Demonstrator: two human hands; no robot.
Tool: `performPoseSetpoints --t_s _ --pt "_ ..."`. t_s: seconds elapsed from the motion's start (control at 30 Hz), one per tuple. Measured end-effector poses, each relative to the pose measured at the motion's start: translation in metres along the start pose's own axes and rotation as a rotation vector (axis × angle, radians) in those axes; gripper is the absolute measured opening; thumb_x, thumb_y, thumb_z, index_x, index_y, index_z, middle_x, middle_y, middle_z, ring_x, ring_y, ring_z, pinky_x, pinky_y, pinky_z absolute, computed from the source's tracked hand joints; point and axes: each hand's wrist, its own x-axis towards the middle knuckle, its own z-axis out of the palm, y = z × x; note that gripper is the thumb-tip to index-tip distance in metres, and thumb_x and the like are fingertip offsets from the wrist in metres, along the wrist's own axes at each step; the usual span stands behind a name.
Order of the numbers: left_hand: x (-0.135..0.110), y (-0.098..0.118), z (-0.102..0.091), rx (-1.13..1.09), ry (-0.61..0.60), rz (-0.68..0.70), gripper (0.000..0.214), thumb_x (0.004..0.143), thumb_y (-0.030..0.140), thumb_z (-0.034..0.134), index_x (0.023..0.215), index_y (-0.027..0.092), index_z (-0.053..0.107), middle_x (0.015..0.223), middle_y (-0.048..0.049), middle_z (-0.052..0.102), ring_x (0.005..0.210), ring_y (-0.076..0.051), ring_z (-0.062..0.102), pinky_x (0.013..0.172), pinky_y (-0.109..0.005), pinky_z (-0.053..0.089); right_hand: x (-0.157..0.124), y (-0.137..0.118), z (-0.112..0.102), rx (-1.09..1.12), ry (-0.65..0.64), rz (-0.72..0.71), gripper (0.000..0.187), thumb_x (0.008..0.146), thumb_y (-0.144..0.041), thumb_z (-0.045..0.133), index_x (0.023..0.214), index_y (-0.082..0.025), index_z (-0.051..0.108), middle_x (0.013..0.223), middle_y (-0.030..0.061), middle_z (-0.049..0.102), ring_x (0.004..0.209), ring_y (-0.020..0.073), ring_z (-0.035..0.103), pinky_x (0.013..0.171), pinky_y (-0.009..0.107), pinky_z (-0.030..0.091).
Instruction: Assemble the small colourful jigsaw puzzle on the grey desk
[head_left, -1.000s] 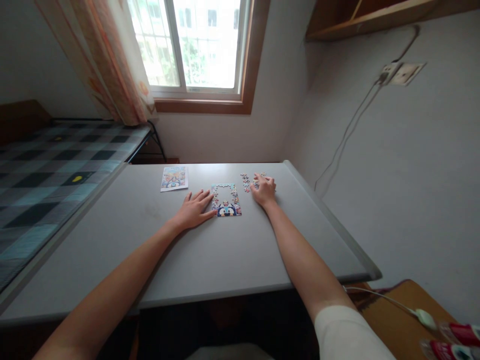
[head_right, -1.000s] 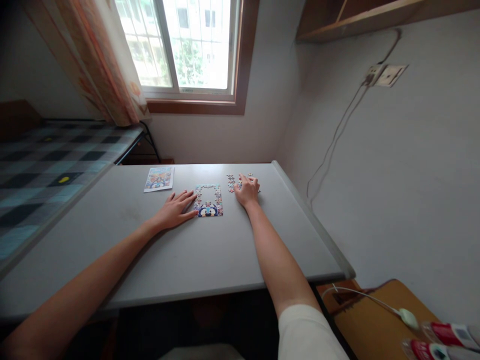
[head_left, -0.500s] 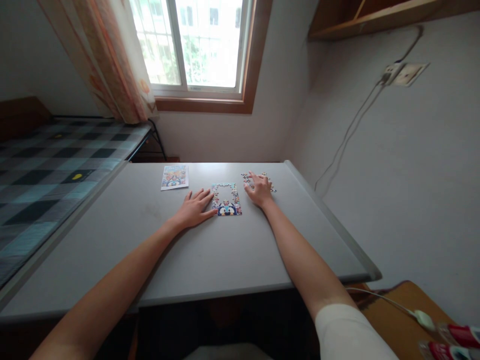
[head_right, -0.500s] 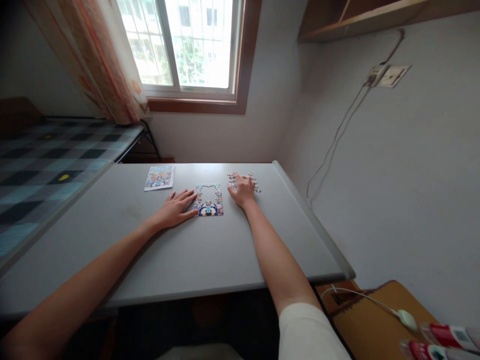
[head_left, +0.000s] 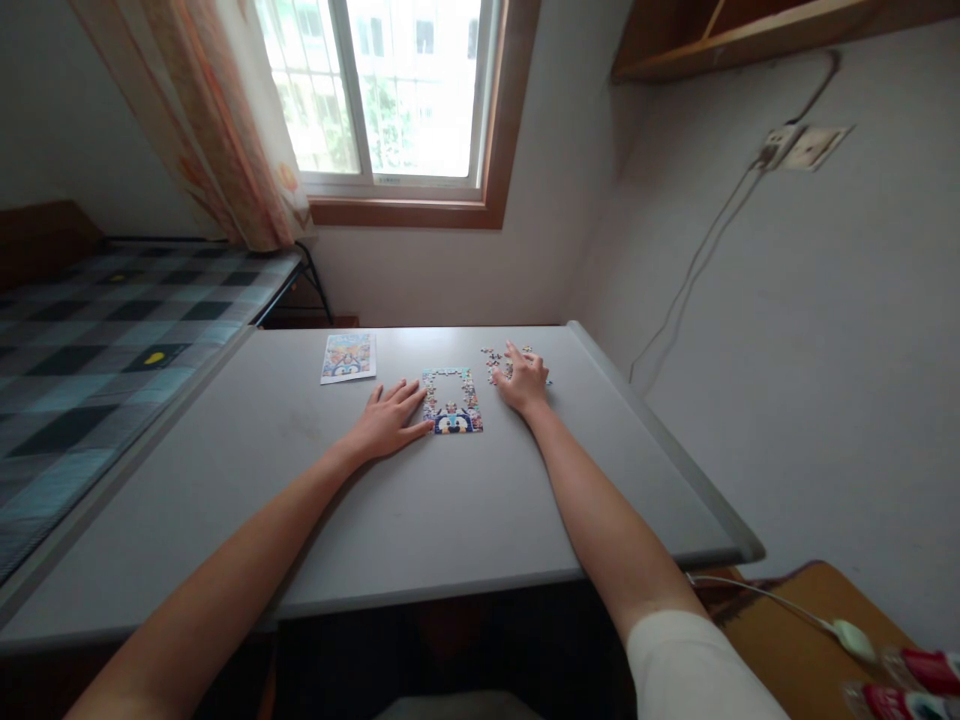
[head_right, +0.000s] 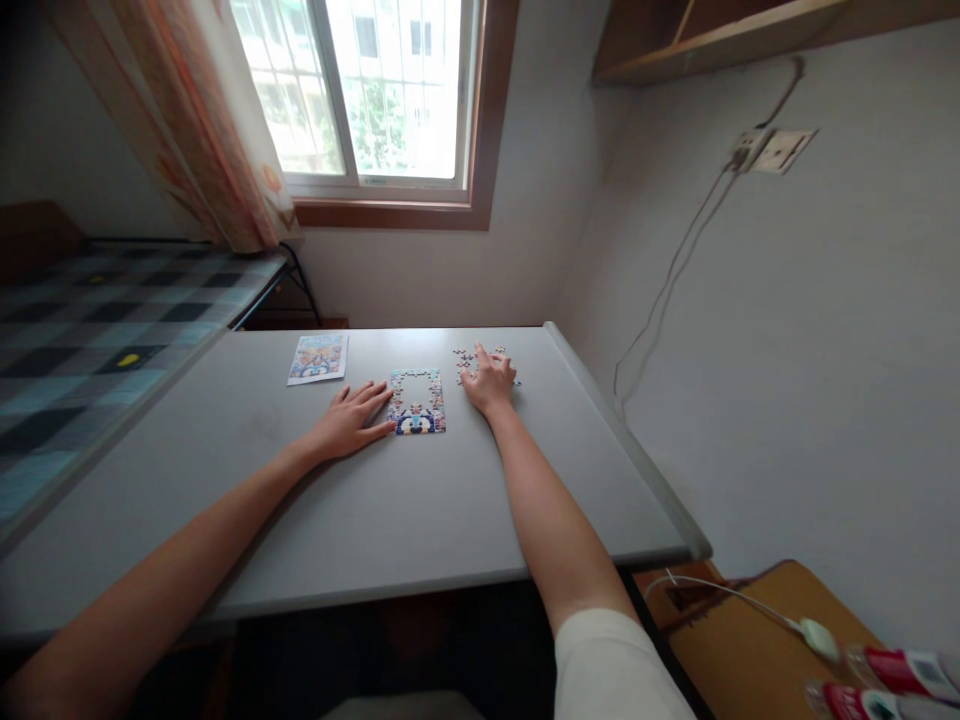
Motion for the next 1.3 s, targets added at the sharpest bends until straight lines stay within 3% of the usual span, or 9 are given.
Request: performPoseSetpoints --t_s 0.27,0.73,0.9,1.07,1.17,1.3 --pt "0.0 -0.004 0.004 -0.005 0.018 0.013 0.071 0.092 0.067 0.03 0.149 0.025 0.034 0.157 -0.0056 0.029 0.145 -0.027 0.022 0.117 -0.049 0.012 0.0 0.008 0.0 0.099 0.031 0.121 0.061 0.084 -0.035 0.049 0.143 -0.024 0.044 0.122 0.0071 0.064 0.119 0.0305 0.041 0.099 0.043 0.034" --pt "0.001 -0.004 0.007 -0.011 0.022 0.017 0.072 0.092 0.067 0.031 0.149 0.024 0.036 0.157 -0.0057 0.028 0.145 -0.028 0.022 0.117 -0.05 0.012 -0.001 0.006 0.001 0.081 -0.005 0.078 0.054 0.083 -0.033 0.051 0.136 -0.023 0.052 0.122 0.0078 0.064 0.119 0.0297 0.041 0.1 0.042 0.034" --pt "0.001 -0.003 0.005 -0.012 0.015 0.006 0.071 0.091 0.066 0.033 0.149 0.026 0.035 0.157 -0.0048 0.028 0.145 -0.029 0.022 0.117 -0.049 0.012 0.001 0.011 0.0 0.057 0.101 0.146 0.059 0.083 -0.033 0.047 0.14 -0.02 0.047 0.128 0.0108 0.06 0.118 0.0312 0.041 0.097 0.044 0.035" --pt "0.0 -0.002 0.003 -0.016 0.017 0.01 0.07 0.092 0.066 0.032 0.15 0.026 0.034 0.157 -0.0051 0.028 0.145 -0.029 0.022 0.117 -0.049 0.012 0.004 0.022 -0.005 0.017 0.18 0.321 0.076 0.079 -0.034 0.05 0.15 -0.016 0.029 0.124 0.0158 0.061 0.118 0.0348 0.042 0.095 0.05 0.036" --pt "0.0 -0.002 0.003 -0.015 0.012 0.007 0.07 0.092 0.066 0.032 0.15 0.026 0.034 0.156 -0.0053 0.029 0.145 -0.027 0.022 0.117 -0.049 0.012 0.006 0.027 -0.007 -0.002 0.17 0.396 0.079 0.08 -0.032 0.047 0.152 -0.015 0.021 0.124 0.0166 0.061 0.118 0.0348 0.044 0.095 0.052 0.036" --pt "0.0 -0.002 0.002 -0.012 0.014 0.008 0.071 0.092 0.066 0.032 0.149 0.025 0.034 0.157 -0.0054 0.028 0.145 -0.028 0.022 0.117 -0.049 0.012 0.006 0.028 -0.006 0.024 0.126 0.369 0.078 0.08 -0.029 0.045 0.153 -0.017 0.02 0.125 0.0138 0.061 0.122 0.0321 0.043 0.1 0.05 0.034"
